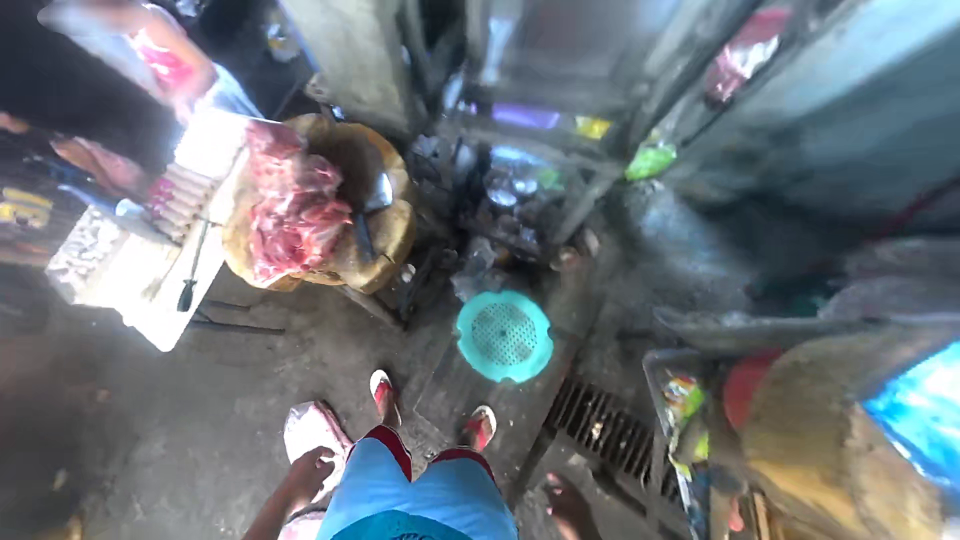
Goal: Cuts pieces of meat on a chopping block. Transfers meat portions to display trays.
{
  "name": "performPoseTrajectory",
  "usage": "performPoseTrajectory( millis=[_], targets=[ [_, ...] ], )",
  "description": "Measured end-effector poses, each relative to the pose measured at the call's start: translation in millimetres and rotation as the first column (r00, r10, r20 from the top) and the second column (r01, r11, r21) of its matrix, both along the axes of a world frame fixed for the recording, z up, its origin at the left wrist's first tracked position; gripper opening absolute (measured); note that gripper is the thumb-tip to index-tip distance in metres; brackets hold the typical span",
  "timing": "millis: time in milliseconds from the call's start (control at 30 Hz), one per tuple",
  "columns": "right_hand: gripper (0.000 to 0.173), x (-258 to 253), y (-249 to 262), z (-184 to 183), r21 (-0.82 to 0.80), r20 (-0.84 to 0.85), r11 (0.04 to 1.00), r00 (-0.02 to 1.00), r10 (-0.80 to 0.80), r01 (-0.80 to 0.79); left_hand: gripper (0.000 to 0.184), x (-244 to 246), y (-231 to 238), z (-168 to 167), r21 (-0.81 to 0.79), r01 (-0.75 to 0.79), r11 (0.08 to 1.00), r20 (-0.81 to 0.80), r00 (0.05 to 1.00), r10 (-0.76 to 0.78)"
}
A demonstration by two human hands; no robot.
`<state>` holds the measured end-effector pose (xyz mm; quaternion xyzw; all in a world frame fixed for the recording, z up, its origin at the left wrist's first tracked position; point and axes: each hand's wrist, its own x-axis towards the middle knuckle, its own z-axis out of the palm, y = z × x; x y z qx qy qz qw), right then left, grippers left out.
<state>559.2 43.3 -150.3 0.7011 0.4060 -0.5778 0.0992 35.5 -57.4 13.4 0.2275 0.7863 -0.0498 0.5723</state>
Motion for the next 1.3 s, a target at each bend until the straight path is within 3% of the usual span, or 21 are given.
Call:
performPoseTrajectory(
  millis=[200, 300, 433, 600, 667, 733, 833, 900, 1067, 1300],
  targets=[
    [0.049, -91.2, 52.4, 47.9, 0.053, 0.018, 0.998, 0.999, -0.040, 0.039, 0.044, -82.7, -49.5, -18.9, -0.030, 0.044, 0.999, -0.001, 0.999, -0.044],
    [0.047, -145.6, 107.1, 73.7, 0.201, 0.036, 0.978, 0.998, -0.059, 0.051, 0.044, -146.1, -54.9, -33.0, 0.050, -0.151, 0.987, -0.032, 0.988, 0.153],
    [0.044, -253.0, 178.1, 138.2, 0.367, 0.045, 0.930, 0.999, -0.002, -0.014, 0.040, -224.6, -52.1, -44.6, 0.163, -0.475, 0.865, -0.062, 0.870, 0.489],
    [0.043, -381.2, 219.9, 214.5, 0.472, -0.062, 0.877, 0.989, 0.132, -0.088, 0.041, -290.5, -29.8, -45.9, 0.168, -0.568, 0.806, -0.064, 0.810, 0.583],
    [0.043, -415.6, 238.1, 224.2, 0.524, -0.036, 0.833, 0.973, 0.229, -0.176, 0.044, -301.0, -6.5, -43.7, 0.236, -0.653, 0.720, 0.014, 0.743, 0.669],
    [0.046, -443.1, 260.5, 226.6, 0.583, 0.059, 0.761, 0.949, 0.311, -0.285, 0.043, -301.5, 28.8, -30.3, 0.338, -0.744, 0.576, 0.097, 0.636, 0.765],
    [0.049, -473.3, 298.9, 214.8, 0.632, 0.167, 0.713, 0.952, 0.258, -0.304, 0.042, -294.2, 94.2, -0.6, 0.464, -0.815, 0.347, 0.241, 0.493, 0.836],
    [0.052, -489.4, 317.2, 206.6, 0.627, 0.189, 0.715, 0.951, 0.245, -0.309, 0.043, -289.6, 132.1, 20.4, 0.499, -0.818, 0.286, 0.315, 0.478, 0.820],
    [0.056, -541.4, 341.3, 198.9, 0.568, 0.240, 0.685, 0.887, 0.394, -0.457, 0.039, -319.0, 213.7, 40.8, 0.628, -0.713, 0.311, 0.296, 0.589, 0.752],
    [0.081, -575.8, 347.8, 174.8, 0.517, 0.360, 0.713, 0.876, 0.321, -0.474, 0.036, -375.1, 286.0, -2.7, 0.613, -0.571, 0.547, 0.125, 0.753, 0.646]
  ],
)
